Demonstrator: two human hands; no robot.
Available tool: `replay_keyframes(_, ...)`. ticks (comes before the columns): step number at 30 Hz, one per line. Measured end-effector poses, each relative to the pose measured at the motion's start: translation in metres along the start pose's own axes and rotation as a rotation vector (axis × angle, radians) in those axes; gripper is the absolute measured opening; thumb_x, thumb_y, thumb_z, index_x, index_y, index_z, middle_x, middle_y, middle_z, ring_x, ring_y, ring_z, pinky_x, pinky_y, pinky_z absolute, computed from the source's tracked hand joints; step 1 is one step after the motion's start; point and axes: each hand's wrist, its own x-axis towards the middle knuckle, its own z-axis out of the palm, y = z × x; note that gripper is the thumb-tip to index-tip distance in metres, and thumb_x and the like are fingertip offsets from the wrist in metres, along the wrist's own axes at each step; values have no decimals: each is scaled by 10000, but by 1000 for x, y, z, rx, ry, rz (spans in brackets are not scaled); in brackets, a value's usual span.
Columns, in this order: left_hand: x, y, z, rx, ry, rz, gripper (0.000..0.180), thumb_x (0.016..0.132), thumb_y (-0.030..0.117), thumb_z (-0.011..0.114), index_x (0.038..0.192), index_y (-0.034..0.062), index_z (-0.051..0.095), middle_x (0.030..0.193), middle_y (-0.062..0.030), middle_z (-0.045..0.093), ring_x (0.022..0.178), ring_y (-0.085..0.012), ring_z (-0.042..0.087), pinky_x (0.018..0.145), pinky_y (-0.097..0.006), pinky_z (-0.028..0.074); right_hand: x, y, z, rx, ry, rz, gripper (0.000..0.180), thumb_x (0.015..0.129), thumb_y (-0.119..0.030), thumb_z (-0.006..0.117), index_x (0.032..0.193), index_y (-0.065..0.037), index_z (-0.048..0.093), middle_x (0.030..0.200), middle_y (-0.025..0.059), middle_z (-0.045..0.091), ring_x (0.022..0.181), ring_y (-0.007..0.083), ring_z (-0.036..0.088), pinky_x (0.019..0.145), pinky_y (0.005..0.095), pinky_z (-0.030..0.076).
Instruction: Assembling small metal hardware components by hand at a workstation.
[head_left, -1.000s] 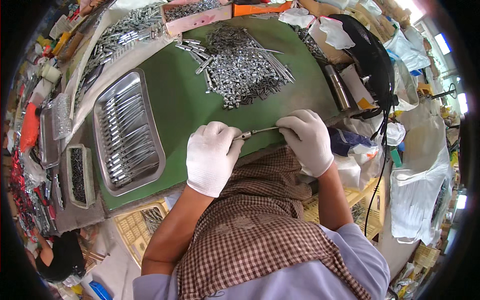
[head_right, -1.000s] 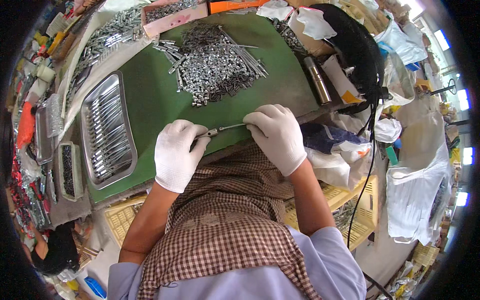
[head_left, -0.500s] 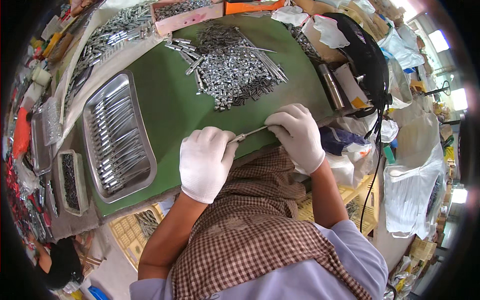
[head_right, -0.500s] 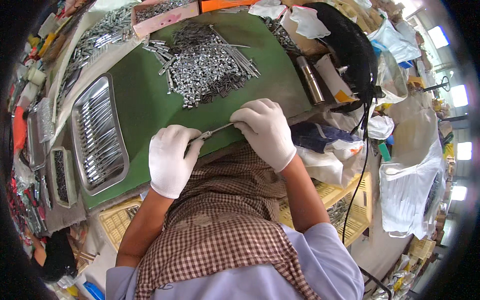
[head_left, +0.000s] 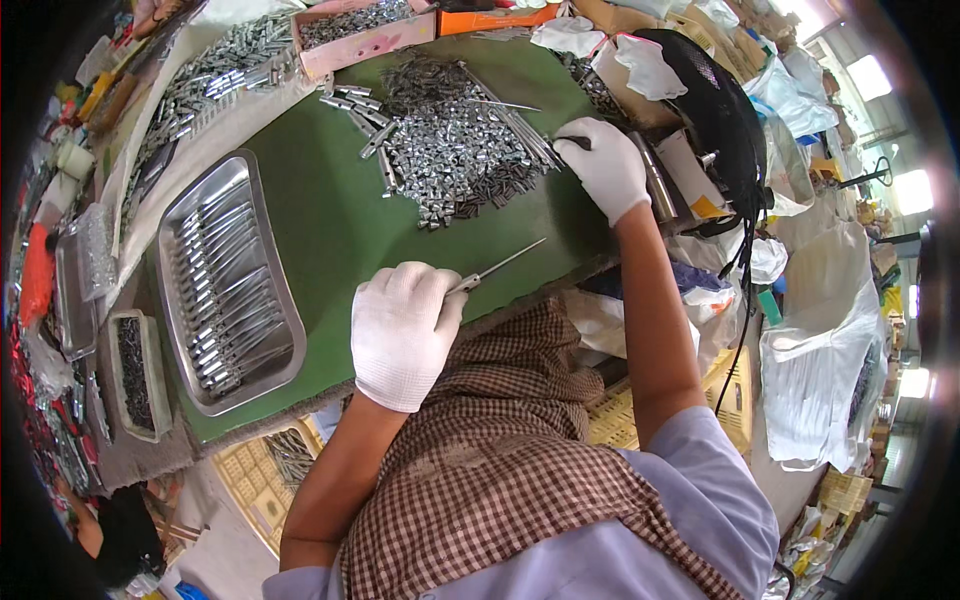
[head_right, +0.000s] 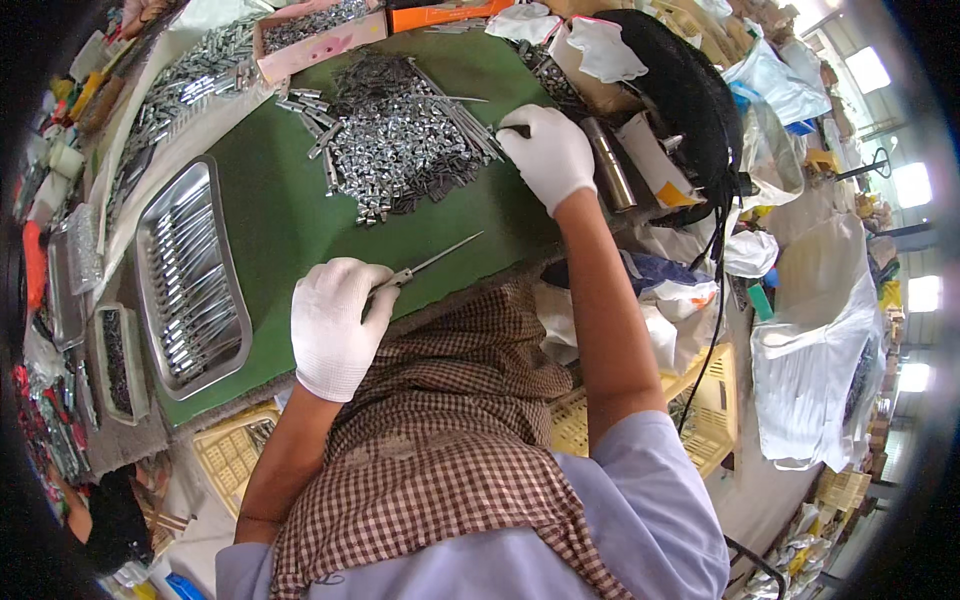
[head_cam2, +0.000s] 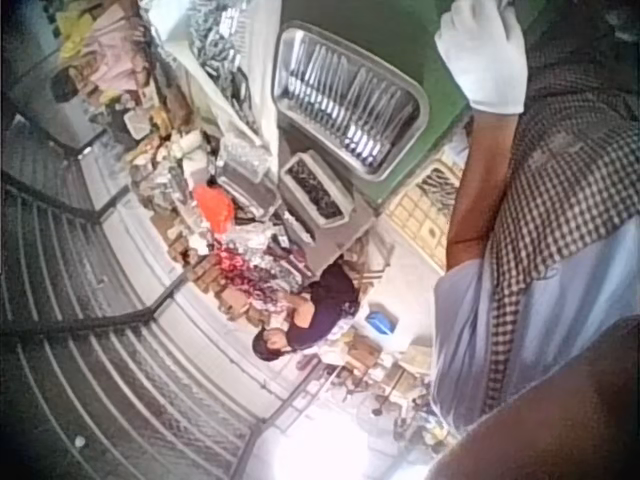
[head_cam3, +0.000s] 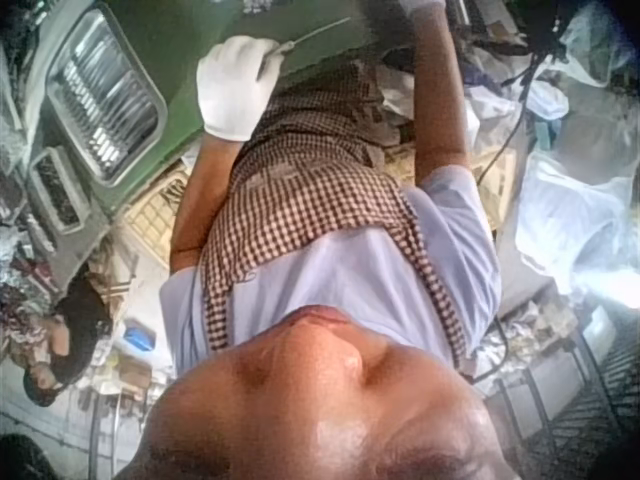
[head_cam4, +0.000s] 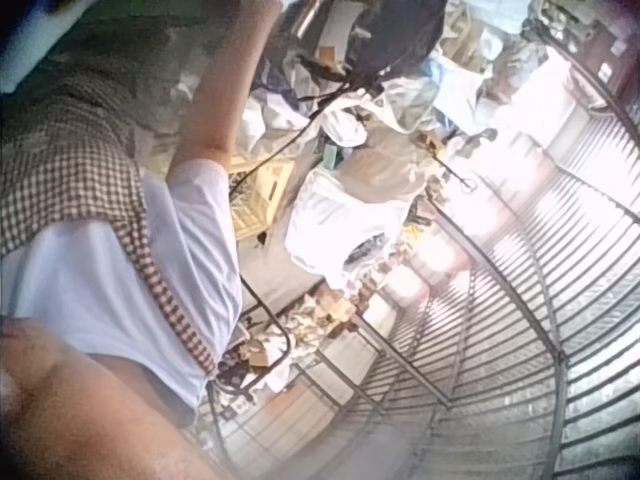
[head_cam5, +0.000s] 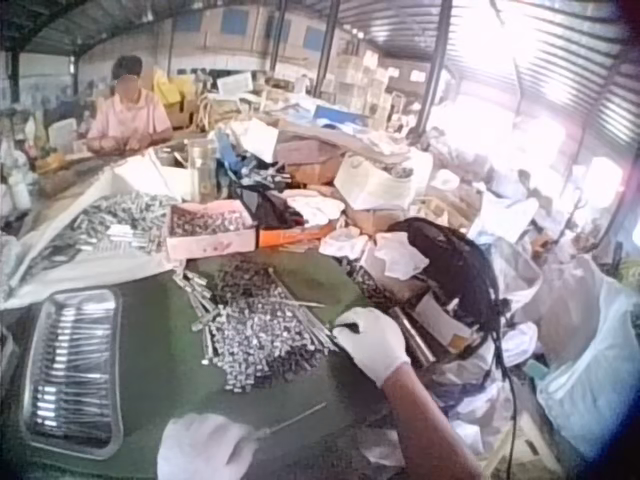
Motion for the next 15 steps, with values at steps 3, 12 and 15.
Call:
replay_keyframes(3, -1, -1, 0, -15, -5, -9, 120, 771, 87, 778, 850, 111, 691, 837, -66, 635, 776, -305, 625, 697, -450, 458, 14, -4, 3, -160, -84, 68, 230, 859, -281, 649, 917, -83, 752, 969, 164, 725, 965, 370, 671, 869, 460, 524)
replay_keyframes(12, -1, 0, -2, -7, -10, -12, 110, 778, 114, 762, 863, 110, 691, 839, -70, 630, 785, -308, 617, 704, -450, 455, -46, -74, -18, 165, -157, -364, 78, 829, -97, 639, 898, -110, 673, 884, 93, 694, 867, 346, 650, 805, 459, 513)
replay_keyframes(15, -2, 0, -2, 11, -13, -7, 120, 780, 114, 757, 878, 110, 689, 843, -71, 626, 791, -308, 611, 706, -449, 450, -66, -94, -11, 273, -248, -516, 153, 764, -56, 670, 897, -131, 683, 878, 33, 707, 854, 295, 657, 811, 421, 508)
